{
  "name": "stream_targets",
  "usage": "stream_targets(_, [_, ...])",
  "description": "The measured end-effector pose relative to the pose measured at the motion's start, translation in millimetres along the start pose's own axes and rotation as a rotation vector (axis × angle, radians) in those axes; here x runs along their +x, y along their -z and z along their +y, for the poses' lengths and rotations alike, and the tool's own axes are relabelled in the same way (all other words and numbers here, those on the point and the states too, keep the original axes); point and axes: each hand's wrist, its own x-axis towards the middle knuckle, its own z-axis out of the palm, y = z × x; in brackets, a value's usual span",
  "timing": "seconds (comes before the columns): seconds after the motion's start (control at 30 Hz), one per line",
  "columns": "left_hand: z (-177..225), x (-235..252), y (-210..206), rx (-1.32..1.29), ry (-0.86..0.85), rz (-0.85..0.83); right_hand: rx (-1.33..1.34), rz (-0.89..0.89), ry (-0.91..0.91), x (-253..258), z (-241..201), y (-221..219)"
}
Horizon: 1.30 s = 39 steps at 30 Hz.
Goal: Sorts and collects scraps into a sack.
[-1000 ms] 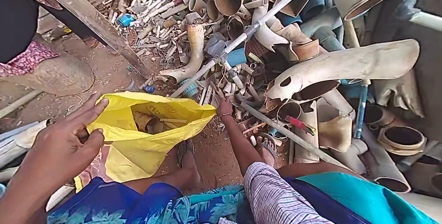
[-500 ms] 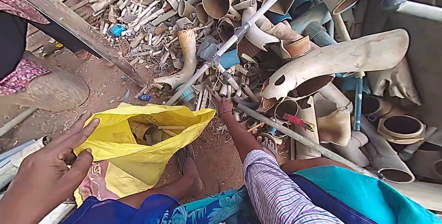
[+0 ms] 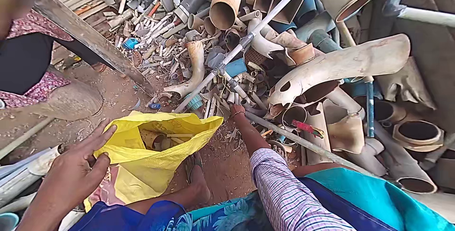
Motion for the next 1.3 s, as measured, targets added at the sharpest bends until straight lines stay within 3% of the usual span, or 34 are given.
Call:
stream_targets(0.17, [7.6,5.8,2.0,0.017,-0.024,-0.004,0.058,-0.061,0.029,-25.1,-2.8,1.3])
stream_targets(0.37, [9.9,14.3,0.6,-0.002,-0.003,-0.044,0.117,0.203,0.152,-51.2,-26.2,33.2])
stream_targets(0.53, [32.1,13.4,4.0,0.019,-0.034,-0.053,0.518,0.351,0.243,-65.8,-1.9,91.4])
stream_targets(0.63, [41.2,11.5,3.0,0.031,-0.031,-0.062,0.865,0.276,0.320,-73.0,19.1,106.4])
stream_targets(0.77, [41.4,12.6,2.6,0.025,-0.004,-0.069,1.315,0.043,0.327,-94.2,16.5,111.6])
stream_targets(0.9, [47.7,13.3,2.5,0.037,-0.006,-0.074,1.217,-0.100,0.573,-128.0,-38.0,90.3])
stream_targets(1.0, [50.4,15.4,-0.6,0.055,-0.030,-0.076,0.921,-0.196,0.865,-154.9,-100.8,43.4])
stream_targets(1.07, [50.7,15.6,0.2,0.044,-0.014,-0.079,0.676,-0.273,0.957,-174.4,-126.2,32.5])
stream_targets(1.13, [44.7,11.3,1.4,0.029,-0.009,-0.052,0.678,-0.256,0.987,-172.0,-131.7,30.3])
stream_targets(1.2, [28.9,4.3,0.4,0.017,-0.027,-0.014,0.945,-0.188,0.975,-148.6,-120.0,32.6])
stream_targets(1.27, [8.7,-0.4,-0.5,0.017,-0.021,0.009,1.201,-0.036,0.817,-114.6,-101.8,47.1])
stream_targets(1.3, [0.5,-1.5,-0.2,0.009,-0.001,0.013,1.200,0.119,0.698,-91.4,-90.8,52.8])
